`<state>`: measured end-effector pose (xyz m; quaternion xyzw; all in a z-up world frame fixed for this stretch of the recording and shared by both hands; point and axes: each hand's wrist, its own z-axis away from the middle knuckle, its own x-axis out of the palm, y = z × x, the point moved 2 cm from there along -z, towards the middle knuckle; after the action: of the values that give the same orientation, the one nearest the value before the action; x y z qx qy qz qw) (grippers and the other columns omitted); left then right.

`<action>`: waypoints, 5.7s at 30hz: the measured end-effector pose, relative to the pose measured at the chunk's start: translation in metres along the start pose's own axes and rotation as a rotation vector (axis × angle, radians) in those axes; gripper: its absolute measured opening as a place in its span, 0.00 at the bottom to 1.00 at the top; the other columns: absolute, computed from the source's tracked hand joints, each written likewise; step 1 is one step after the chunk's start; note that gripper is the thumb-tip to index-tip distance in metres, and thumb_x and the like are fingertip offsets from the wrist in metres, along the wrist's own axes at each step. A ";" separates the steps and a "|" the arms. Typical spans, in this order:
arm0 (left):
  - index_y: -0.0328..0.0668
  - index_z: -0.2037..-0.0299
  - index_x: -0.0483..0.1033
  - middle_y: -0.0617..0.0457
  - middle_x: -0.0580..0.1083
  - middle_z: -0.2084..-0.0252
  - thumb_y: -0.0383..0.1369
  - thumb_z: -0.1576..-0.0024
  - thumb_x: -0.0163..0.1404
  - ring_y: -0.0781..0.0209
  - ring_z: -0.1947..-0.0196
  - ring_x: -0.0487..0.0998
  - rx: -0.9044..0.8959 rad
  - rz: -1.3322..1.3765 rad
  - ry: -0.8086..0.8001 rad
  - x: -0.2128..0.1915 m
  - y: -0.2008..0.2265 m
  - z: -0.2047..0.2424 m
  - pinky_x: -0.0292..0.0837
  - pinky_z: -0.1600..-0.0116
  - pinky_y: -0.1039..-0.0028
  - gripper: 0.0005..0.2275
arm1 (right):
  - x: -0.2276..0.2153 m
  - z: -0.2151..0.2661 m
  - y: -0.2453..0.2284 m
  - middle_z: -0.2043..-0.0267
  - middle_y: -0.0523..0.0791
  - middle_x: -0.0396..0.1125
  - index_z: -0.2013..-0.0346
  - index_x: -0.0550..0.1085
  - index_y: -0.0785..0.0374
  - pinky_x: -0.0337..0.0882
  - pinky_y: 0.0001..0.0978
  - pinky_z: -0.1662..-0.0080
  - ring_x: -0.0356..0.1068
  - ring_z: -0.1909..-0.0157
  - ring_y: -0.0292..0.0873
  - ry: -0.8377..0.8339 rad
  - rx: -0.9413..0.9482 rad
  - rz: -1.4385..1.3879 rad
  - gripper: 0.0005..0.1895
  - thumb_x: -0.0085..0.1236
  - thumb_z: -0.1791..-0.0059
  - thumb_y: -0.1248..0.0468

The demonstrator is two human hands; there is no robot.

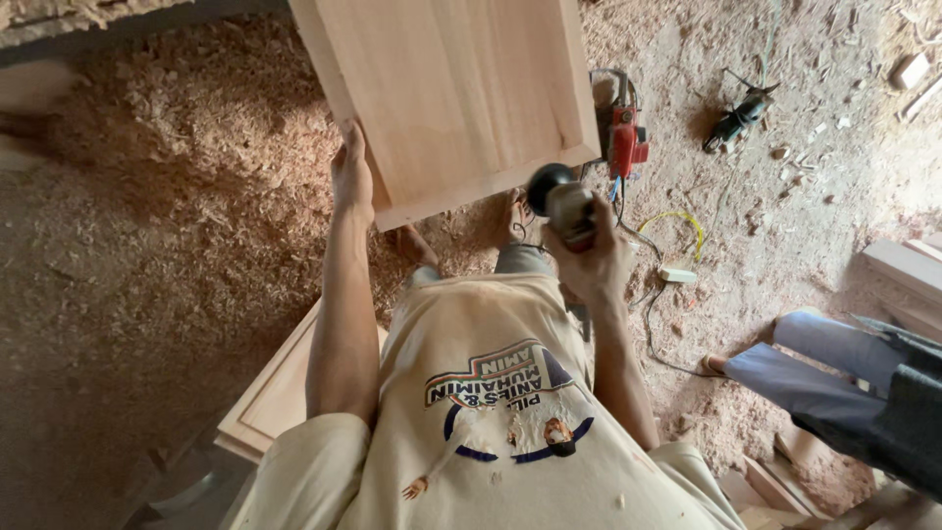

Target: The person uses an electric sander to smooth the surface of a rectangular wooden board. They hold the board with one hand and move the sander across the surface with the other, repeatedly flipping the board to work on different areas.

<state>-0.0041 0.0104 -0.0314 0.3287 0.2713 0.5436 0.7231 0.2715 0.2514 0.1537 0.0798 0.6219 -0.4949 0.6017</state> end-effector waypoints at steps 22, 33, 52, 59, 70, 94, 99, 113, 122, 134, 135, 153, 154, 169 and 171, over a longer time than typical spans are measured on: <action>0.36 0.24 0.44 0.28 0.62 0.29 0.44 0.28 0.36 0.37 0.30 0.69 -0.036 0.753 -0.181 0.359 -0.055 0.079 0.68 0.26 0.51 0.28 | -0.174 -0.136 0.266 0.40 0.50 0.69 0.28 0.62 0.59 0.78 0.52 0.41 0.75 0.45 0.49 0.380 0.272 -0.354 0.46 0.71 0.56 0.50; 0.21 0.35 0.67 0.33 0.76 0.46 0.42 0.34 0.50 0.45 0.53 0.81 0.090 0.742 -0.019 0.323 0.035 0.010 0.89 0.54 0.64 0.26 | -0.164 -0.143 0.298 0.41 0.47 0.70 0.29 0.62 0.55 0.80 0.50 0.45 0.76 0.48 0.45 0.309 0.358 -0.382 0.48 0.69 0.59 0.43; 0.24 0.41 0.70 0.27 0.76 0.42 0.38 0.32 0.40 0.39 0.46 0.84 0.109 0.741 -0.120 0.253 0.061 -0.023 0.87 0.44 0.58 0.20 | -0.149 -0.204 0.226 0.47 0.51 0.73 0.29 0.62 0.59 0.81 0.49 0.51 0.77 0.54 0.48 0.167 0.097 -0.317 0.47 0.68 0.57 0.44; 0.51 0.43 0.69 0.53 0.78 0.52 0.45 0.40 0.52 0.61 0.63 0.84 0.169 0.751 0.336 0.121 0.051 -0.017 0.85 0.61 0.74 0.18 | -0.115 -0.199 0.195 0.47 0.55 0.72 0.31 0.64 0.65 0.83 0.49 0.52 0.78 0.53 0.52 0.155 -0.127 -0.260 0.45 0.70 0.54 0.46; 0.35 0.28 0.64 0.46 0.80 0.51 0.35 0.30 0.59 0.73 0.58 0.82 0.685 -0.188 0.329 -0.010 0.129 -0.050 0.82 0.58 0.86 0.24 | -0.038 -0.168 0.025 0.53 0.53 0.77 0.28 0.60 0.55 0.84 0.48 0.56 0.81 0.65 0.51 -0.086 -0.084 -0.058 0.44 0.66 0.55 0.47; 0.70 0.19 0.36 0.36 0.75 0.37 0.51 0.32 0.49 0.68 0.81 0.70 0.192 -0.725 -0.008 0.014 0.170 -0.071 0.64 0.81 0.77 0.37 | 0.108 -0.136 -0.191 0.64 0.60 0.74 0.26 0.59 0.54 0.79 0.53 0.70 0.78 0.70 0.58 -0.384 -0.729 0.126 0.47 0.69 0.55 0.50; 0.67 0.20 0.39 0.48 0.79 0.39 0.50 0.31 0.49 0.73 0.81 0.69 0.330 -0.757 0.046 0.017 0.184 -0.063 0.61 0.82 0.79 0.34 | 0.074 -0.161 -0.158 0.60 0.58 0.76 0.26 0.60 0.52 0.79 0.50 0.70 0.79 0.70 0.55 -0.304 -0.731 0.141 0.44 0.67 0.55 0.52; 0.54 0.17 0.43 0.39 0.76 0.37 0.33 0.28 0.55 0.59 0.51 0.77 0.666 -0.816 0.082 0.029 0.209 -0.029 0.72 0.52 0.55 0.35 | -0.052 -0.280 -0.005 0.61 0.53 0.78 0.33 0.67 0.58 0.81 0.43 0.64 0.81 0.64 0.51 -0.256 -0.545 0.051 0.39 0.70 0.56 0.54; 0.58 0.16 0.46 0.48 0.73 0.33 0.40 0.31 0.54 0.51 0.34 0.74 0.128 -0.796 0.215 0.027 0.211 -0.030 0.59 0.26 0.52 0.36 | -0.092 -0.332 0.065 0.63 0.51 0.78 0.34 0.68 0.55 0.83 0.43 0.64 0.81 0.68 0.50 -0.262 -0.462 0.093 0.39 0.70 0.58 0.56; 0.62 0.15 0.40 0.51 0.69 0.29 0.42 0.32 0.50 0.45 0.32 0.72 -0.117 -0.870 0.241 0.033 0.218 -0.027 0.52 0.22 0.44 0.37 | -0.112 -0.356 0.118 0.67 0.53 0.78 0.35 0.68 0.59 0.81 0.37 0.73 0.77 0.78 0.46 -0.204 -0.432 0.134 0.35 0.66 0.52 0.48; 0.60 0.16 0.40 0.50 0.67 0.28 0.42 0.32 0.50 0.44 0.31 0.69 -0.025 -0.896 0.244 0.036 0.222 -0.025 0.51 0.24 0.42 0.37 | -0.112 -0.357 0.125 0.67 0.53 0.77 0.35 0.67 0.60 0.80 0.36 0.74 0.77 0.79 0.45 -0.220 -0.411 0.141 0.35 0.65 0.51 0.49; 0.60 0.16 0.40 0.45 0.67 0.26 0.41 0.31 0.51 0.45 0.29 0.67 0.062 -0.961 0.281 0.030 0.207 -0.036 0.53 0.24 0.51 0.37 | -0.094 -0.316 0.094 0.70 0.51 0.77 0.33 0.68 0.60 0.77 0.40 0.73 0.77 0.77 0.46 -0.101 -0.465 0.146 0.41 0.68 0.54 0.43; 0.61 0.16 0.40 0.46 0.67 0.26 0.42 0.31 0.51 0.46 0.29 0.68 0.043 -0.947 0.297 0.030 0.205 -0.036 0.54 0.23 0.52 0.37 | -0.092 -0.317 0.089 0.67 0.50 0.78 0.33 0.67 0.58 0.77 0.40 0.73 0.77 0.75 0.46 -0.087 -0.491 0.130 0.40 0.67 0.54 0.43; 0.65 0.16 0.35 0.50 0.64 0.23 0.45 0.29 0.47 0.42 0.31 0.71 -0.065 -0.903 0.300 0.049 0.224 -0.016 0.56 0.24 0.45 0.36 | -0.130 -0.331 0.143 0.66 0.52 0.78 0.32 0.65 0.55 0.81 0.38 0.70 0.78 0.75 0.46 -0.084 -0.133 0.098 0.38 0.65 0.52 0.44; 0.65 0.16 0.37 0.48 0.63 0.22 0.44 0.28 0.49 0.43 0.29 0.68 0.006 -0.921 0.304 0.046 0.218 -0.021 0.55 0.25 0.45 0.36 | -0.126 -0.325 0.134 0.63 0.52 0.78 0.33 0.65 0.55 0.81 0.39 0.72 0.78 0.76 0.46 -0.120 -0.150 0.131 0.37 0.64 0.51 0.44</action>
<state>-0.1405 0.1006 0.1214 0.0934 0.4930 0.2080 0.8396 0.1801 0.6117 0.1192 0.0454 0.6135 -0.4107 0.6730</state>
